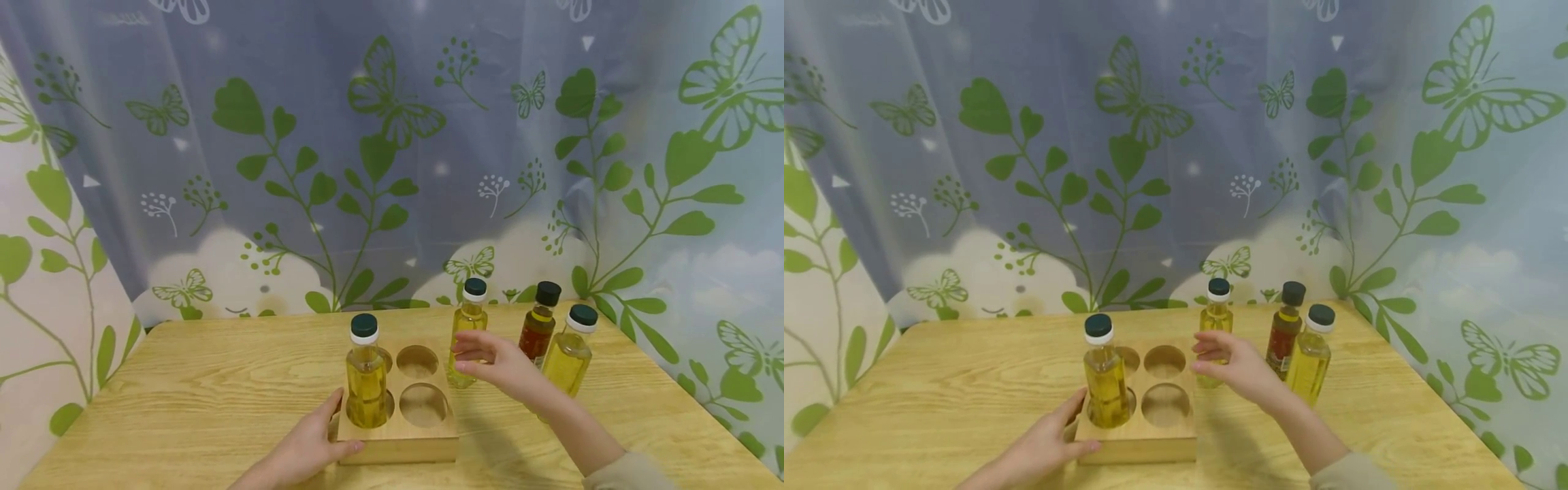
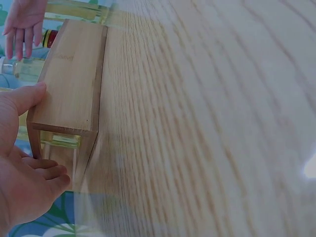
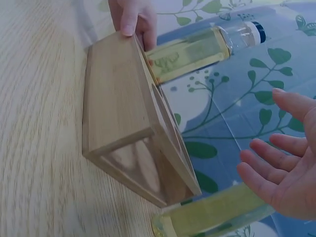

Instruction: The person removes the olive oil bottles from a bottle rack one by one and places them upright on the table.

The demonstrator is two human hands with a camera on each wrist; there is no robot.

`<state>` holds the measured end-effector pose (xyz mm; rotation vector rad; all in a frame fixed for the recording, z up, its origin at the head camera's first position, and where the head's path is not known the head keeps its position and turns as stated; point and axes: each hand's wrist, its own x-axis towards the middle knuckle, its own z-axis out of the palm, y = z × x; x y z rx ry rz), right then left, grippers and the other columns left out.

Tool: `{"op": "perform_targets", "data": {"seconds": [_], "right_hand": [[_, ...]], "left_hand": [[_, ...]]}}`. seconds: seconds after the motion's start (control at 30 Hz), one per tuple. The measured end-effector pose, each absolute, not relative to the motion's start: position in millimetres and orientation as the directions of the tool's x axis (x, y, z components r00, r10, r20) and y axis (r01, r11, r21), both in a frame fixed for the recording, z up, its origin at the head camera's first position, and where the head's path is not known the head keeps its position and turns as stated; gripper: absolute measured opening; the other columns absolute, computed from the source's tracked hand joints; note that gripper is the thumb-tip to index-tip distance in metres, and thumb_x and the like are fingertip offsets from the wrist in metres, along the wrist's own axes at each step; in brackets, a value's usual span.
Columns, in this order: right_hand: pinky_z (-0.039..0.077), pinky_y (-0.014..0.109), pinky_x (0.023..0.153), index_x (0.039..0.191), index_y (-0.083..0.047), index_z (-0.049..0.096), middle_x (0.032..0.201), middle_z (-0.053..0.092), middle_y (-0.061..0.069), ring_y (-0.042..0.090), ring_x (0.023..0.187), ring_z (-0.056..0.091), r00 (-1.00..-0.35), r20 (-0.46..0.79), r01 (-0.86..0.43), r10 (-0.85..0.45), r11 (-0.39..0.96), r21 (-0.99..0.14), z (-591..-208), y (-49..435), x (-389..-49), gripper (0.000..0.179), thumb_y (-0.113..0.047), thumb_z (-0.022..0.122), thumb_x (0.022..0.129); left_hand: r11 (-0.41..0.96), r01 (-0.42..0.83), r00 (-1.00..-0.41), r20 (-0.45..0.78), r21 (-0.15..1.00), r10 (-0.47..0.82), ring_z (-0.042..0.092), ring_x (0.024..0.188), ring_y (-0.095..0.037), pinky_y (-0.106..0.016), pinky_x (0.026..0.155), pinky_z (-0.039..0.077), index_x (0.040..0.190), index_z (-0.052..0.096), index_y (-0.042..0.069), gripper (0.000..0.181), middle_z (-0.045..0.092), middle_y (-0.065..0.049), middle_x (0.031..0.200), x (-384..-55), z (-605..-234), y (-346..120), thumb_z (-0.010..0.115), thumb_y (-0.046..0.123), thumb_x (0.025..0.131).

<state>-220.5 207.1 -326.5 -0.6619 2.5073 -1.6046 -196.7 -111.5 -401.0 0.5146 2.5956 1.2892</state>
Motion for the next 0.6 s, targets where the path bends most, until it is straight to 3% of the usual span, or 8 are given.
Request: {"op": "perform_targets", "data": {"seconds": [0.27, 0.6], "right_hand": [[0.049, 0.034, 0.086, 0.133, 0.004, 0.044, 0.121, 0.056, 0.019, 0.031, 0.110, 0.054, -0.874, 0.169, -0.342, -0.455, 0.331, -0.879, -326.9, 180.0, -223.4, 0.060, -0.026, 0.067, 0.086], [0.044, 0.043, 0.093, 0.134, 0.001, 0.043, 0.125, 0.054, 0.017, 0.033, 0.112, 0.053, -0.839, 0.181, -0.369, -0.514, 0.291, -0.883, -331.1, 147.5, -228.9, 0.061, -0.024, 0.069, 0.085]], "left_hand": [[0.556, 0.213, -0.918, -0.032, 0.803, 0.396, 0.032, 0.127, -0.046, -0.060, 0.099, 0.028, 0.142, 0.017, -0.013, 0.099, 0.032, -0.033, 0.139, -196.3, -399.6, -111.8, 0.072, 0.041, 0.079], [0.553, 0.219, -0.916, -0.026, 0.804, 0.400, 0.033, 0.127, -0.046, -0.061, 0.099, 0.028, 0.141, 0.018, -0.013, 0.101, 0.034, -0.032, 0.139, -197.0, -400.3, -111.9, 0.071, 0.044, 0.079]]}}
